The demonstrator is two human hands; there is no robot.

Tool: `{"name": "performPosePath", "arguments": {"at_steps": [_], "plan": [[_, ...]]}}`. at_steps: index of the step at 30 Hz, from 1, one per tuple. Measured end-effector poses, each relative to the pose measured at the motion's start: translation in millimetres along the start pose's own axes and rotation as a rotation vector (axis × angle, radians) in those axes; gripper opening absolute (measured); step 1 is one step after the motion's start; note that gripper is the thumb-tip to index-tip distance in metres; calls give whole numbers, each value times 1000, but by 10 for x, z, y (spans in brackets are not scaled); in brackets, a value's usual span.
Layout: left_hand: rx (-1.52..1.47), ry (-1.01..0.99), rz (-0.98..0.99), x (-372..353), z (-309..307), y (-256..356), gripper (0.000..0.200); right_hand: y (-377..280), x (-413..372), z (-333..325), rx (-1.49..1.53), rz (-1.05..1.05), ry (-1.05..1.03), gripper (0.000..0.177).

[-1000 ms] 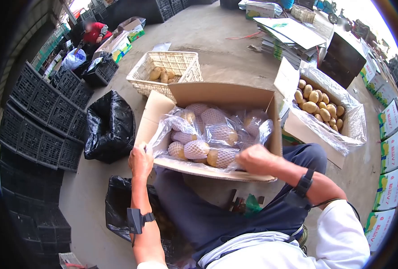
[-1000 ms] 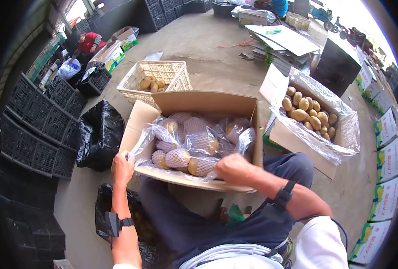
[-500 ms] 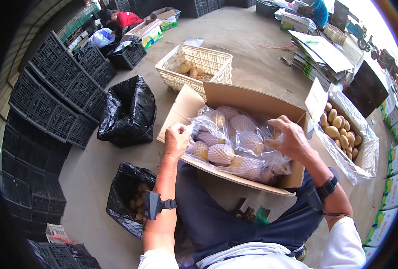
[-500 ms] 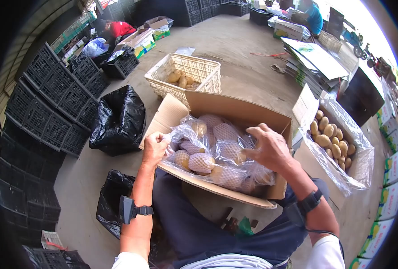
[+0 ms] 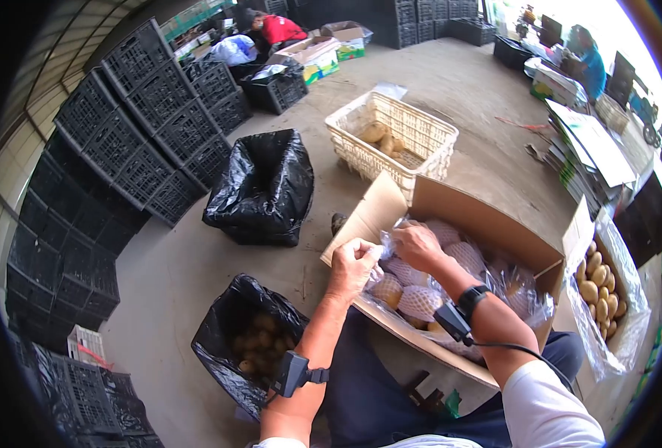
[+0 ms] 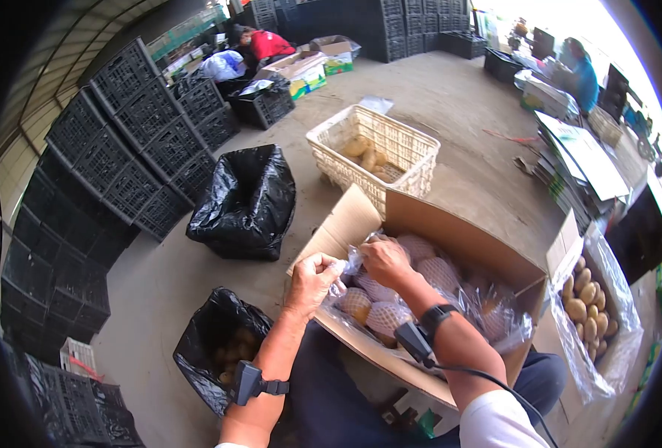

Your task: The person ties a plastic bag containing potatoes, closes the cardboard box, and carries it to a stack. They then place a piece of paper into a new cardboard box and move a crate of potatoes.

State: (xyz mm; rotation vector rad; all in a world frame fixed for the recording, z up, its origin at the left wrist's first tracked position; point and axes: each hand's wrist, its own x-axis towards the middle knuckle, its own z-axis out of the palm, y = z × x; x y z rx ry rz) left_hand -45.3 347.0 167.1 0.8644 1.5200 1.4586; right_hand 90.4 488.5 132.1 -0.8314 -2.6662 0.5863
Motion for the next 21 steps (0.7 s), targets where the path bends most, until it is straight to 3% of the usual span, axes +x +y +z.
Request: {"name": "performPosePath", "arguments": {"at_steps": [1,5,8,9,11,14,18,19,21], "plan": [[-37,4,6,11,-15,23,12,-25,-18,-36,116,-64,128,11],[-217,70,-119,98,16,46,10,-148,-111,-102,538,-26,170,15],[-242,73,-123,165,90,-19,10,-191,-259,-7,803,-49,-47,19],[-206,92,-135,176,105,-29,11,-388,-326,-56,1014,30,-139,21],[-220,116,-139,154,137,-24,12,-399,-392,28,915,24,-146,24],[-221,126,-144,192,130,-104,14,-444,-482,107,820,55,9,20],[-179,113,27,55,396,275,14,-414,-596,270,780,251,52,22],[-86,69,81,16,475,393,17,-472,-665,239,825,256,73,27],[67,-88,164,-78,765,625,20,-452,-751,369,630,141,92,25]]}}
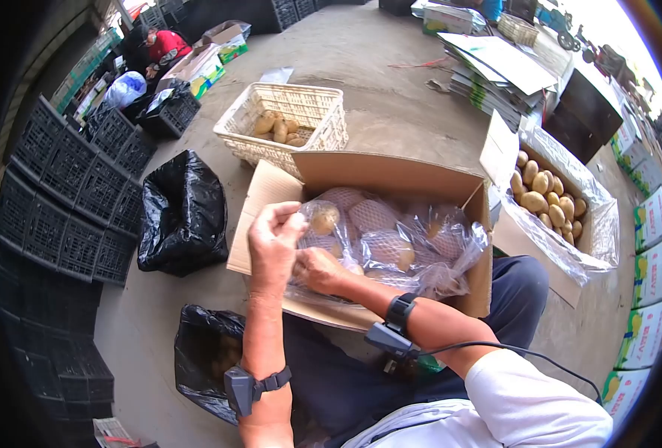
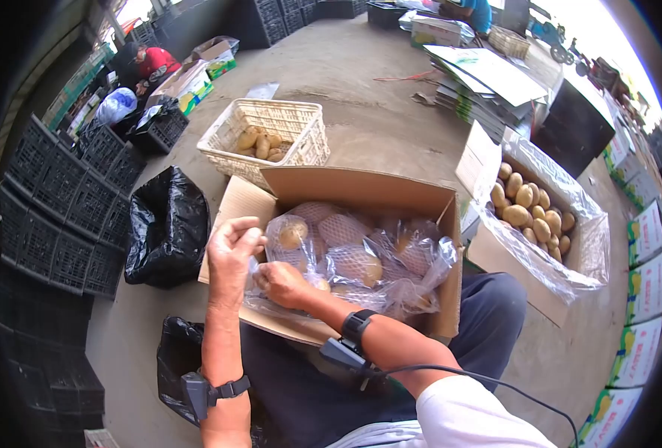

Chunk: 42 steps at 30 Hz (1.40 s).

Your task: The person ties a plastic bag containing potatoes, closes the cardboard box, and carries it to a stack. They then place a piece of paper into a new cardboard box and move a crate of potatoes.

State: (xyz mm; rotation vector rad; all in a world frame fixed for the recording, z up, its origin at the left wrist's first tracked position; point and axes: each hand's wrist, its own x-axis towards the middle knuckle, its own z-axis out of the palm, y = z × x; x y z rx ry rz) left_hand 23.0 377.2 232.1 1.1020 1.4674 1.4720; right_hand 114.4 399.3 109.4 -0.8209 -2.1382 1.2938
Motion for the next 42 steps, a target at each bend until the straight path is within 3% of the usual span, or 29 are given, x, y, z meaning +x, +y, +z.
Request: {"name": "performPosePath", "arguments": {"at_steps": [1,3,7,9,14,17,18,21,26,29,30,34,37,41,42], "plan": [[48,-85,54,-13,179,59,22,79,0,60,-100,-71,-7,25],[202,-277,106,-87,580,165,26,489,39,456,412,-217,215,22],[411,-557,145,-318,1369,232,43,157,-109,53,34,-83,-47,21],[555,-629,275,-420,1655,95,55,37,-124,-74,-12,-66,-125,21],[774,-794,180,-511,2084,55,72,139,-151,12,12,-104,-71,20],[809,-832,202,-486,2195,-117,73,164,-148,28,40,-124,-42,19],[734,-768,279,-488,2215,-194,49,169,-143,48,52,-130,-31,18],[805,-822,308,-387,2269,-316,22,229,-121,51,128,-151,-39,17],[489,-694,424,-230,2162,-268,10,189,-146,27,173,-174,38,14],[287,-705,285,-127,2122,-286,9,132,-152,9,212,-191,66,15],[123,-764,126,-102,2132,-278,11,123,-155,33,210,-217,90,15],[-149,-834,157,-78,2261,-320,13,59,-189,60,165,-226,152,15],[-350,-983,-288,-101,2221,-192,16,67,-187,73,211,-272,208,15],[-534,-898,-330,-136,2205,-394,17,80,-190,46,209,-212,146,18],[-449,-841,-258,-114,2175,-389,17,67,-192,39,248,-179,144,19]]}}
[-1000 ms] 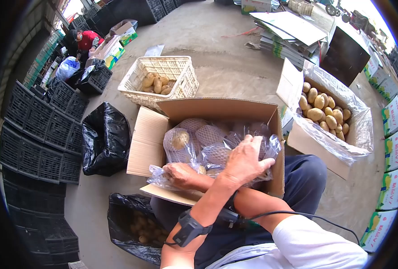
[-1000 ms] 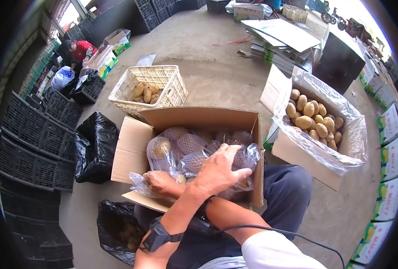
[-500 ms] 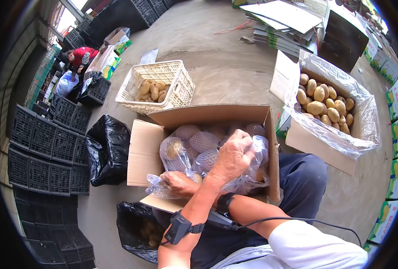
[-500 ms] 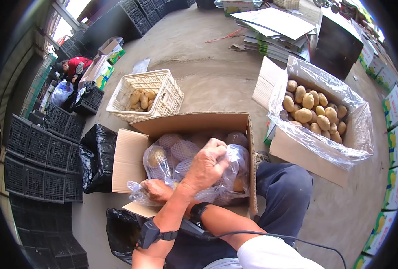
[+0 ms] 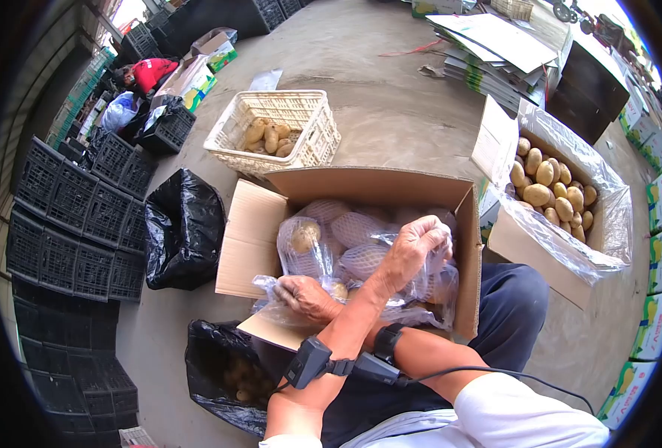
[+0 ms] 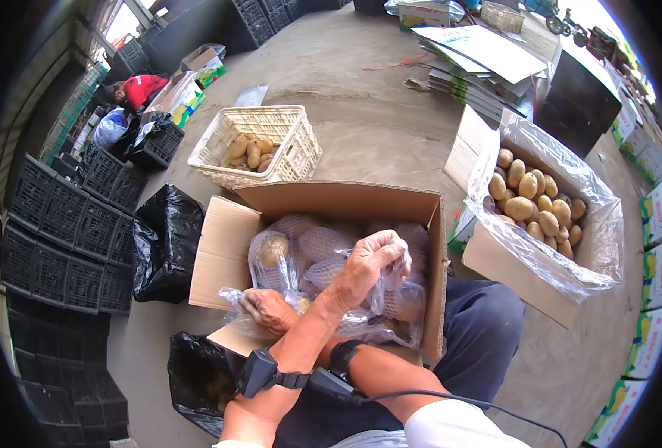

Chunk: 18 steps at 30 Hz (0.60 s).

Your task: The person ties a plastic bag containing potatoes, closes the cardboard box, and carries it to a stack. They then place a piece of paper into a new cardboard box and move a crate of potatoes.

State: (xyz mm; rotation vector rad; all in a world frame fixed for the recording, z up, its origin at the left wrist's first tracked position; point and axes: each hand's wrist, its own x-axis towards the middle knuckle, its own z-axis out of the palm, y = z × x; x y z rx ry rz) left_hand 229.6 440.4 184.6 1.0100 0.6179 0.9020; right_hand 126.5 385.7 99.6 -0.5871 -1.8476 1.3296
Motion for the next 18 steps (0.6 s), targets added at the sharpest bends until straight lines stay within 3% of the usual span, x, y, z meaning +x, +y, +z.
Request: {"name": "performPosePath", "arguments": {"at_steps": [5,6,9,13,17,18], "plan": [[43,130,-71,-127,-182,128,22,-109,62,-56,124,181,-65,30],[79,152,-83,-154,-221,175,22,-153,65,-77,32,218,-109,30],[146,184,-79,-200,-369,186,25,-24,-11,-39,-154,122,-106,31],[116,175,-102,-279,-464,301,27,190,-89,-145,-374,62,-341,26],[134,152,-119,-335,-575,332,26,-330,-339,-539,-17,6,-213,13],[138,147,-124,-355,-622,345,26,-409,-343,-607,-83,16,-284,13]]}}
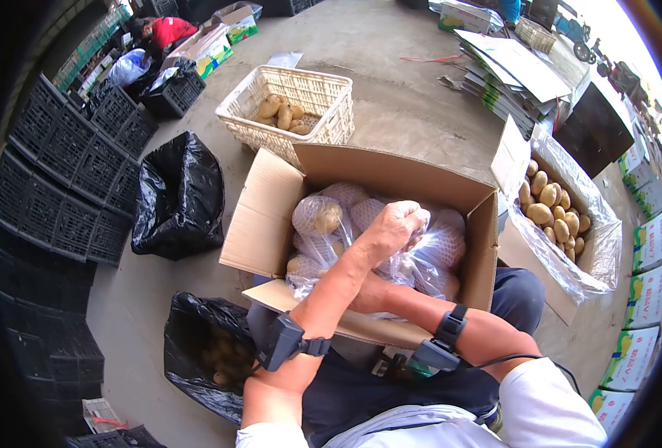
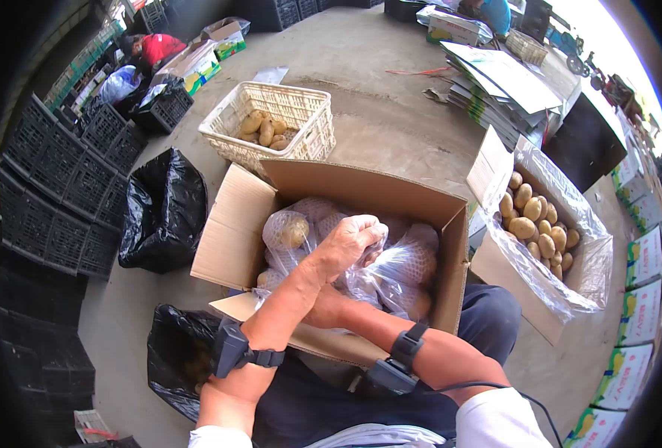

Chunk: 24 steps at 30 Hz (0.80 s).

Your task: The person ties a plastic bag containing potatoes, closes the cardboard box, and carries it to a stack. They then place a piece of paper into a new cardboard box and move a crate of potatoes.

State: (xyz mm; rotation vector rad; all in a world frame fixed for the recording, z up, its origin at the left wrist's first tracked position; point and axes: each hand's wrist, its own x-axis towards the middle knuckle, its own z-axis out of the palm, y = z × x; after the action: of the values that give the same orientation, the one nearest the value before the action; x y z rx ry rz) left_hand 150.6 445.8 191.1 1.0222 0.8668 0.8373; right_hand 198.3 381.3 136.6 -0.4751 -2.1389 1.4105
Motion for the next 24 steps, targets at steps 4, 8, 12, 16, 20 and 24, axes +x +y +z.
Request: {"name": "performPosePath", "arguments": {"at_steps": [4,8,12,16,20,24], "plan": [[-10,-57,-14,-65,-203,28,26,-172,-14,-200,-186,9,-146,13],[-145,-7,-30,-59,-428,-75,25,-272,-87,-432,-237,133,-224,18],[-223,52,-29,-22,-550,-197,25,-317,-183,-569,-45,206,-128,27],[-267,92,-46,-20,-666,-292,24,-320,-229,-708,36,373,-57,35],[-236,153,-72,-91,-776,-444,22,-263,-259,-820,373,546,184,38],[-251,197,-94,-293,-777,-447,21,-132,-362,-907,456,569,315,37]]}}
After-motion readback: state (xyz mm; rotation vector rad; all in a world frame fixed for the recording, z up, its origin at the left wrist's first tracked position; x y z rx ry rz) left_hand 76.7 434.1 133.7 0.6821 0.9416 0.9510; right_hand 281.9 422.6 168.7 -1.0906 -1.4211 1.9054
